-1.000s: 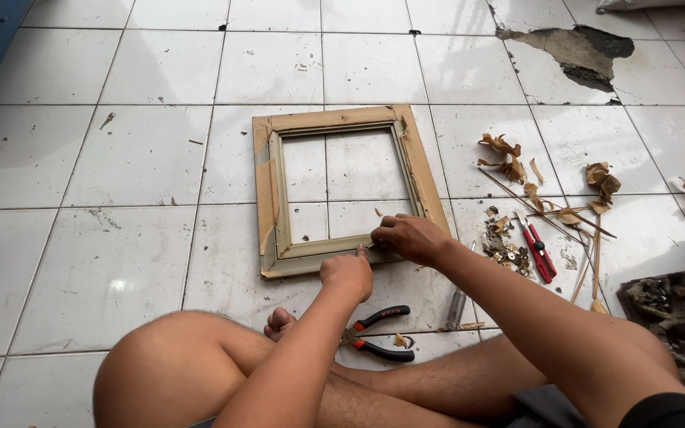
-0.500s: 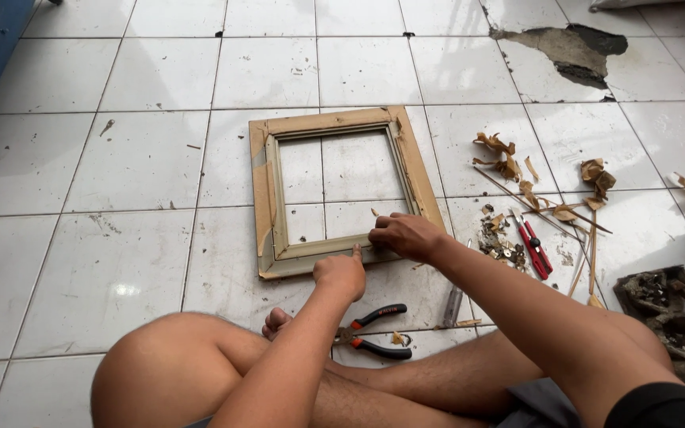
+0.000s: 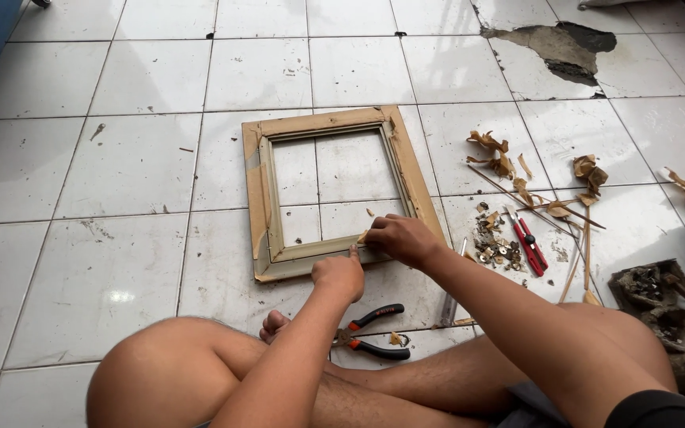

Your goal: Peeling off adhesive tape from a wooden picture frame

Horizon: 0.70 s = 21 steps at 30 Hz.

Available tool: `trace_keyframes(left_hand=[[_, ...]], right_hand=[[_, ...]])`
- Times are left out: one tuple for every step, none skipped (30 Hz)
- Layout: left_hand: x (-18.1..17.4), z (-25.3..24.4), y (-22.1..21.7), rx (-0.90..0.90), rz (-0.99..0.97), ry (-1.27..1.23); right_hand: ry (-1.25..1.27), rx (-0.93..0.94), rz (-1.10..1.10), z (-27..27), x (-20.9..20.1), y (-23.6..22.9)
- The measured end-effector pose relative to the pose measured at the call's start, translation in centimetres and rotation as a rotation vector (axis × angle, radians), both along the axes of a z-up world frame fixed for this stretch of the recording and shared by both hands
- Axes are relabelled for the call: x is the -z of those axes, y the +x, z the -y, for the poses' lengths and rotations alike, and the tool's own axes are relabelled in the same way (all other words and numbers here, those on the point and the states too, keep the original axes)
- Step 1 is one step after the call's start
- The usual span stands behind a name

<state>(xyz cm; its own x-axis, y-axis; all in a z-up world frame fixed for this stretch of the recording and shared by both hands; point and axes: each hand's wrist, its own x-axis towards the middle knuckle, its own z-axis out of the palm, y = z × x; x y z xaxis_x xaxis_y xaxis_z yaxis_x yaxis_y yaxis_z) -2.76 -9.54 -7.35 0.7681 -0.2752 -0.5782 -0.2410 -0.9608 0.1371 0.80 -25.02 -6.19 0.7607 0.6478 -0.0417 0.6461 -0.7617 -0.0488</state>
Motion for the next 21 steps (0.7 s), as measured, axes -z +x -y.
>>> trace_keyframes(left_hand=[[-0.2, -0.2, 0.1, 0.001, -0.001, 0.002], [-0.2, -0.2, 0.0, 0.003, -0.005, -0.001], [-0.3, -0.2, -0.2, 0.005, -0.01, -0.003], [-0.2, -0.2, -0.1, 0.003, -0.012, -0.003], [0.0, -0.1, -0.1, -0.006, -0.02, 0.003], [0.1, -0.1, 0.0, -0.016, -0.025, 0.006], [0.1, -0.1, 0.1, -0.018, -0.024, 0.006], [0.2, -0.1, 0.1, -0.016, -0.024, 0.011], [0.2, 0.0, 0.0, -0.013, -0.025, 0.016], [0.3, -0.1, 0.1, -0.013, -0.024, 0.016], [0.4, -0.2, 0.1, -0.005, -0.027, 0.01], [0.5, -0.2, 0.2, 0.003, -0.029, 0.003], [0.4, -0.2, 0.3, 0.003, -0.027, 0.004], [0.3, -0.2, 0.2, 0.01, -0.029, 0.006], [0.3, -0.2, 0.1, 0.016, -0.03, 0.009], [0.1, -0.1, 0.1, 0.018, -0.031, 0.007], [0.0, -0.1, 0.1, 0.008, -0.036, 0.004], [-0.2, -0.1, 0.0, -0.002, -0.042, 0.002], [0.1, 0.0, 0.2, -0.002, -0.042, 0.002], [0.5, 0.0, 0.3, 0.012, -0.038, 0.007], [0.8, 0.0, 0.4, 0.027, -0.035, 0.013]], right_hand=[[0.002, 0.001, -0.001, -0.2, -0.4, 0.1], [-0.003, -0.018, -0.008, -0.2, -0.8, -0.1], [-0.008, -0.036, -0.015, -0.2, -1.2, -0.2], [-0.008, -0.038, -0.017, -0.2, -1.4, -0.1], [-0.02, -0.064, -0.022, -0.1, -1.6, -0.1], [-0.033, -0.09, -0.024, -0.1, -1.9, 0.1], [-0.034, -0.092, -0.022, 0.0, -1.8, 0.5], [-0.046, -0.104, -0.039, 0.1, -1.7, 0.7], [-0.058, -0.117, -0.055, 0.2, -1.5, 0.9], [-0.057, -0.117, -0.055, 0.3, -1.1, 1.2], [-0.099, -0.131, -0.07, 0.4, -0.8, 1.5], [-0.141, -0.145, -0.084, 0.5, -0.4, 2.0], [-0.141, -0.145, -0.083, 0.7, -0.1, 2.2], [-0.118, -0.147, -0.093, 0.7, 0.3, 2.4], [-0.096, -0.15, -0.104, 0.8, 0.7, 2.5], [-0.097, -0.148, -0.105, 0.5, -0.4, 2.0], [-0.09, -0.126, -0.12, 0.2, -1.5, 1.5], [-0.082, -0.105, -0.135, -0.1, -2.6, 1.0], [-0.083, -0.105, -0.135, 0.0, -2.8, 0.8], [-0.086, -0.13, -0.1, 0.2, -2.9, 0.5], [-0.09, -0.155, -0.066, 0.3, -3.1, 0.3]])
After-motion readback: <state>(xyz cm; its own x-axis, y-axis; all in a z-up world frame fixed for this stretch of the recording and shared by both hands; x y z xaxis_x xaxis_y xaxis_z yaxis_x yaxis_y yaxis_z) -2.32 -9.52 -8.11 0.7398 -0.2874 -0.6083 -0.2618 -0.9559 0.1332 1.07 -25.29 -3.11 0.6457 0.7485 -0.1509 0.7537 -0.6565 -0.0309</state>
